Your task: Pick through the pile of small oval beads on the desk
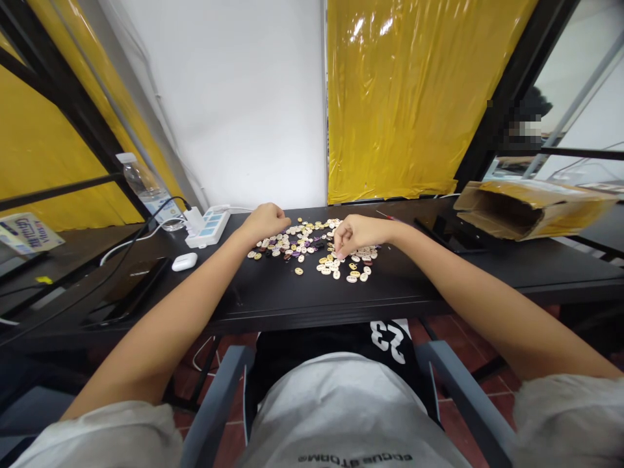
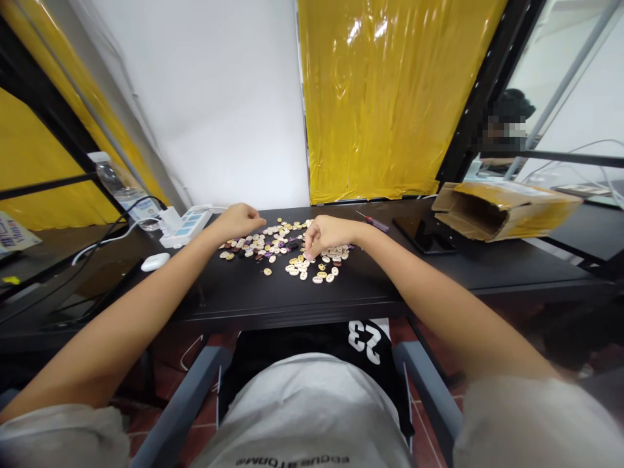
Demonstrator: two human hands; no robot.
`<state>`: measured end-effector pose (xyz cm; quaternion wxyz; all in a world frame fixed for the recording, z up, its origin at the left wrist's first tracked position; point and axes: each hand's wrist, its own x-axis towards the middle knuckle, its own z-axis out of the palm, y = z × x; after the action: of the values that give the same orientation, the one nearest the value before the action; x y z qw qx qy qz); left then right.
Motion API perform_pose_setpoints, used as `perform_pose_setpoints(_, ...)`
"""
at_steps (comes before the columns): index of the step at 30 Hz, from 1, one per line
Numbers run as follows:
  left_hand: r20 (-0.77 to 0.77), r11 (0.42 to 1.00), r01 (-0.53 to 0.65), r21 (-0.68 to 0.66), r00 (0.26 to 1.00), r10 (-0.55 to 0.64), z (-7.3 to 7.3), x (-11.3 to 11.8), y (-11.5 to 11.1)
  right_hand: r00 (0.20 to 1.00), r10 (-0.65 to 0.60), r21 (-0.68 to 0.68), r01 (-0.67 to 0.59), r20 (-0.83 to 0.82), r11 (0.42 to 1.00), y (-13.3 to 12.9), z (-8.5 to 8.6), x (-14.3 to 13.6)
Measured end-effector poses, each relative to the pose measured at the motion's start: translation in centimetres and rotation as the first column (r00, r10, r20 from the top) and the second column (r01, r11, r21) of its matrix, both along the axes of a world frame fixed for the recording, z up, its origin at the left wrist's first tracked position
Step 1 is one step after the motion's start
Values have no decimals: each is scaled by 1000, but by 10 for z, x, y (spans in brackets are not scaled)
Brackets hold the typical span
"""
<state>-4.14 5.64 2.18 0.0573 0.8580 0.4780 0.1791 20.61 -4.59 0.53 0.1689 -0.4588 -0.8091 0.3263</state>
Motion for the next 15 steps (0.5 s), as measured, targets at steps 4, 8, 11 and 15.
perform_pose_setpoints(4,-63,997,-79,1,995,79,2,0,0,998,-8,-18,9,63,1000,-1,1,-1)
perform_pose_setpoints(8,-105,992,-123,10,987,123,2,-1,-1,995,-25,-16,26,96,1000,-2,2,0)
perform_pose_setpoints(11,-103,995,-101,2,990,101,1,-1,-1,995,-8,-5,9,98,1000,-1,2,1)
perform_pose_setpoints(15,-90,999,-34,-3,995,33,-2,1,-2,994,-2,-26,4,106,1000,-1,3,1)
